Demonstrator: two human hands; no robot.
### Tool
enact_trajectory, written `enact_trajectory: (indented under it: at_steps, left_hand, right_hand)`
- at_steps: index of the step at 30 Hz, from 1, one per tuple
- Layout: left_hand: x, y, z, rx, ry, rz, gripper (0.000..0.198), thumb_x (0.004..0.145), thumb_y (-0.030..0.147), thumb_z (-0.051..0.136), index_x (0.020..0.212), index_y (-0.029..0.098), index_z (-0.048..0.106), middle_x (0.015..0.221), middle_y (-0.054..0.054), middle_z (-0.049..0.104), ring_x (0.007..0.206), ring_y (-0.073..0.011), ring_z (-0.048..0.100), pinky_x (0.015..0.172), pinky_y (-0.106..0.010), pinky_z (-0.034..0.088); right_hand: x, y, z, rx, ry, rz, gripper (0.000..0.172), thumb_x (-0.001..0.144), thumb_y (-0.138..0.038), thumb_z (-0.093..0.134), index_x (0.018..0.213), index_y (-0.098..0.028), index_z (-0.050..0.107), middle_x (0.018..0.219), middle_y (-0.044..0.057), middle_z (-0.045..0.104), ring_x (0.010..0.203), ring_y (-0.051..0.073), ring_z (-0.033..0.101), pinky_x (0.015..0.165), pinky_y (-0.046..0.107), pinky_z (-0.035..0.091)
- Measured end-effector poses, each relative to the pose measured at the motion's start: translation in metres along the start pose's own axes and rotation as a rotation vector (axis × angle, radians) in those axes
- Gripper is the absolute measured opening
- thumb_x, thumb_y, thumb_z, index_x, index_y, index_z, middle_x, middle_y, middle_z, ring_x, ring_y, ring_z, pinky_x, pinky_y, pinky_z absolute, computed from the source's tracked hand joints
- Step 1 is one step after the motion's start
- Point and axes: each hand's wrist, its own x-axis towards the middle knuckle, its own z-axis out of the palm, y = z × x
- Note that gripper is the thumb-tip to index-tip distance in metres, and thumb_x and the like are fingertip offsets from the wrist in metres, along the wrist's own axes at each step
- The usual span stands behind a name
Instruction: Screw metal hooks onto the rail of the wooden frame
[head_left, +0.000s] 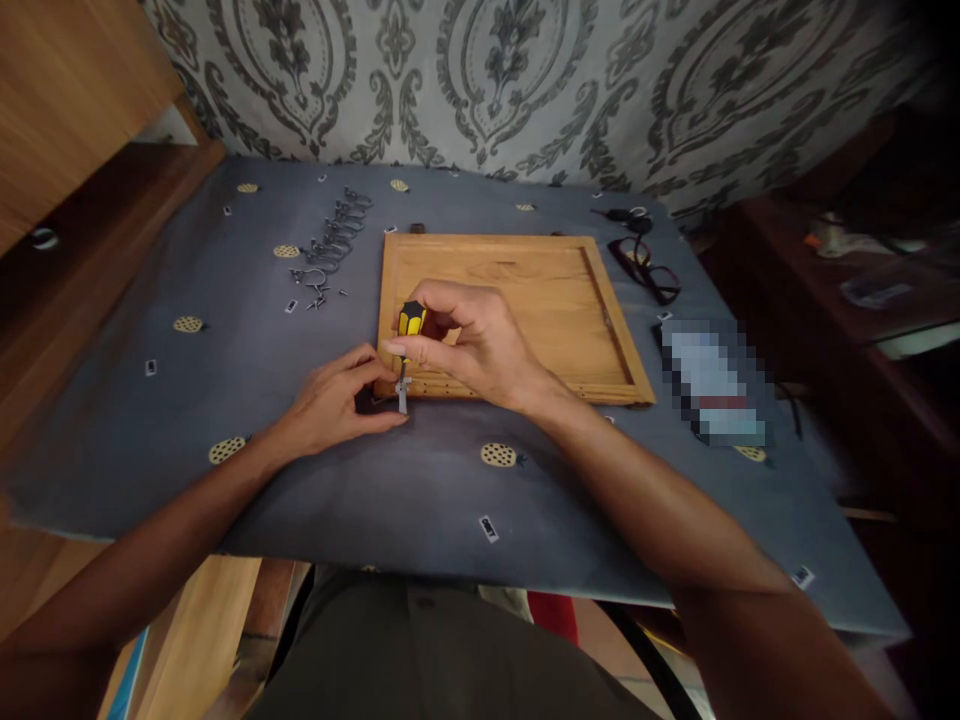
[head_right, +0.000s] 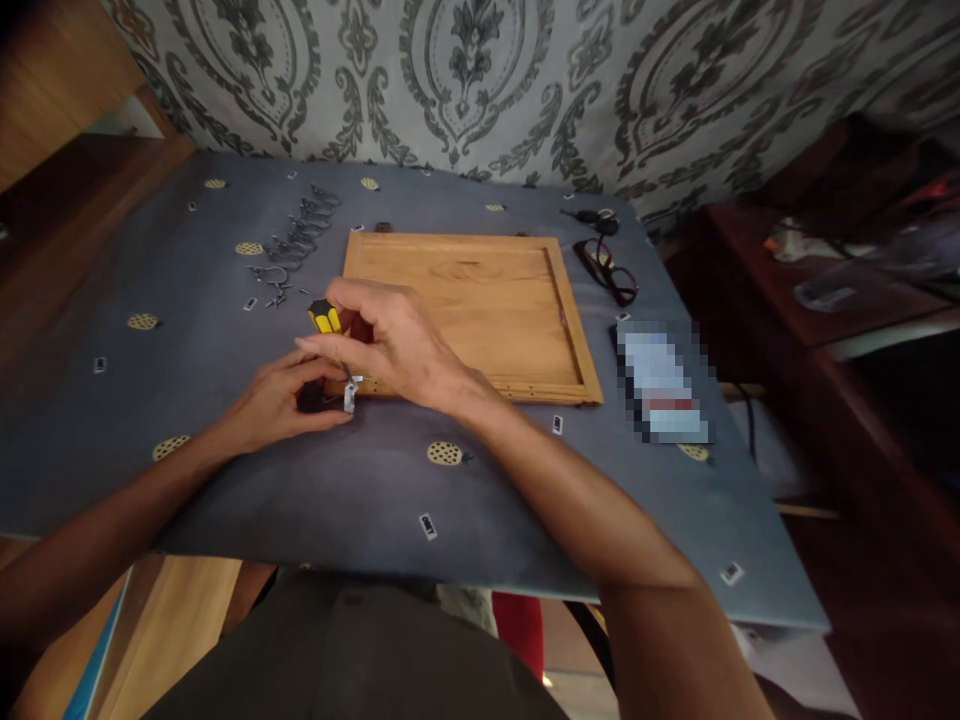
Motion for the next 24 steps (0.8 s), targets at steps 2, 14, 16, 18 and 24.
enact_trajectory:
  at_steps: [2,14,16,18,24]
  left_hand:
    - [0.0001,0.0002,-0.0001,0.000,0.003,-0.002,0.034,0.079,0.049,0.070,0.101,0.024,0.065,0.097,-0.001,0.059,0.088,-0.0178,0.058,0.075,-0.029,0.047]
    - [-0.0003,-0.0006,0.0014,0.008,-0.001,-0.012,0.033,0.079,0.050,0.069,0.099,0.024,0.065,0.099,-0.001,0.059,0.087,-0.0175,0.057,0.075,-0.030,0.047]
    - [-0.0002,-0.0006,0.0013,0.016,-0.003,-0.015,0.034,0.079,0.051,0.069,0.098,0.023,0.064,0.096,-0.001,0.059,0.086,-0.0177,0.057,0.074,-0.030,0.046]
    - [-0.0002,-0.0007,0.0011,0.023,-0.004,-0.016,0.035,0.079,0.051,0.069,0.099,0.023,0.063,0.092,-0.001,0.058,0.084,-0.0177,0.056,0.074,-0.030,0.045]
    - [0.0001,-0.0016,0.0016,0.020,-0.007,-0.003,0.038,0.080,0.052,0.067,0.106,0.025,0.063,0.100,-0.002,0.059,0.091,-0.0190,0.058,0.078,-0.031,0.048]
  right_hand:
    - [-0.0001,0.0013,0.0013,-0.019,0.014,-0.029,0.035,0.086,-0.045,0.069,0.070,-0.018,0.053,0.064,-0.006,0.046,0.058,0.008,0.042,0.053,0.023,0.034]
    - [0.0002,-0.0003,0.0030,0.032,0.010,0.007,0.029,0.090,-0.036,0.066,0.072,-0.019,0.050,0.065,-0.007,0.041,0.058,0.007,0.038,0.052,0.023,0.031]
    - [0.0002,-0.0010,0.0027,0.021,0.012,0.006,0.030,0.090,-0.037,0.066,0.071,-0.019,0.050,0.065,-0.007,0.041,0.058,0.008,0.038,0.052,0.023,0.031]
    - [0.0002,-0.0017,0.0022,0.007,0.012,0.006,0.031,0.089,-0.039,0.067,0.071,-0.020,0.050,0.065,-0.006,0.042,0.058,0.008,0.039,0.052,0.024,0.032]
    - [-0.0003,-0.0009,0.0014,-0.008,0.006,0.011,0.032,0.088,-0.042,0.067,0.072,-0.020,0.051,0.066,-0.006,0.043,0.058,0.009,0.040,0.052,0.024,0.034]
